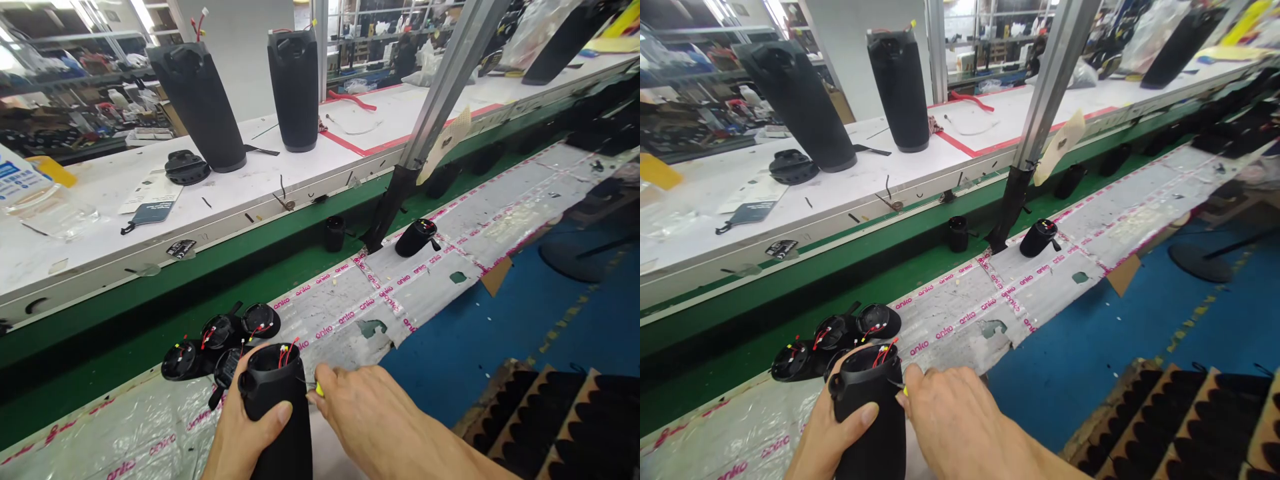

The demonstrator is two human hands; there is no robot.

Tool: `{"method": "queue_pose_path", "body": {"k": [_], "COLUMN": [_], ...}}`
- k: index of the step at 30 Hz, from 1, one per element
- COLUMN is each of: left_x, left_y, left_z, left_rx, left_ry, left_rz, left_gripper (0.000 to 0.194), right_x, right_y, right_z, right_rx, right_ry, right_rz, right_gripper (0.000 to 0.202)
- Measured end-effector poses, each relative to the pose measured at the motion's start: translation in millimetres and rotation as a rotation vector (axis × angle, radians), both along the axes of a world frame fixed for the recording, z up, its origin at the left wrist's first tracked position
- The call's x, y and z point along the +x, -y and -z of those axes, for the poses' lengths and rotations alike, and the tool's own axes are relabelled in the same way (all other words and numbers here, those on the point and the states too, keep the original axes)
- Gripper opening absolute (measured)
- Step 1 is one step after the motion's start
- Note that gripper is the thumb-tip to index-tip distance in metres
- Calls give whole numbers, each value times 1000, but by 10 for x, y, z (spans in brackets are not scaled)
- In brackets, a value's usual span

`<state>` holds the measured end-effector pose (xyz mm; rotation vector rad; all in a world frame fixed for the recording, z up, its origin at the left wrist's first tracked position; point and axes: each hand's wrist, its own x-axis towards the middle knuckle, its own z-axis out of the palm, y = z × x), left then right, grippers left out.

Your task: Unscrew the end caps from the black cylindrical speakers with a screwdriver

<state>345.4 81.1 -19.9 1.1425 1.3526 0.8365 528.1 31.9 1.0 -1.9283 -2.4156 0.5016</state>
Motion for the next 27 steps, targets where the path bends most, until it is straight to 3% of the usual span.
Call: {"method": "queue_pose_path", "body": {"k": [4,8,10,13,18,27], "left_x": [-1,-115,-170,-203,-183,-213], "left_y": [-1,71,105,119,96,99], "left_z": [41,165,217,244,204,201], "left_rx": [-50,-433,-578,-548,-502,-447], "left_ry": [68,313,422,437,427,404], "left_rz": [-49,-127,-162,-183,-119,-70], "left_gripper": [72,61,68,83,91,80], "right_x": [56,76,100,145,132,129], "right_y": [-46,-52,-39,-22,-28,-53], "right_z": [-53,48,107,143,105,110], "right_rx": [-5,57,102,144,120,158], "right_ry": [-68,-188,-233,-162,-50,-18], "right_rz": [-41,45,92,77,-46,-99], "right_gripper": [9,13,11,9,10,10]}}
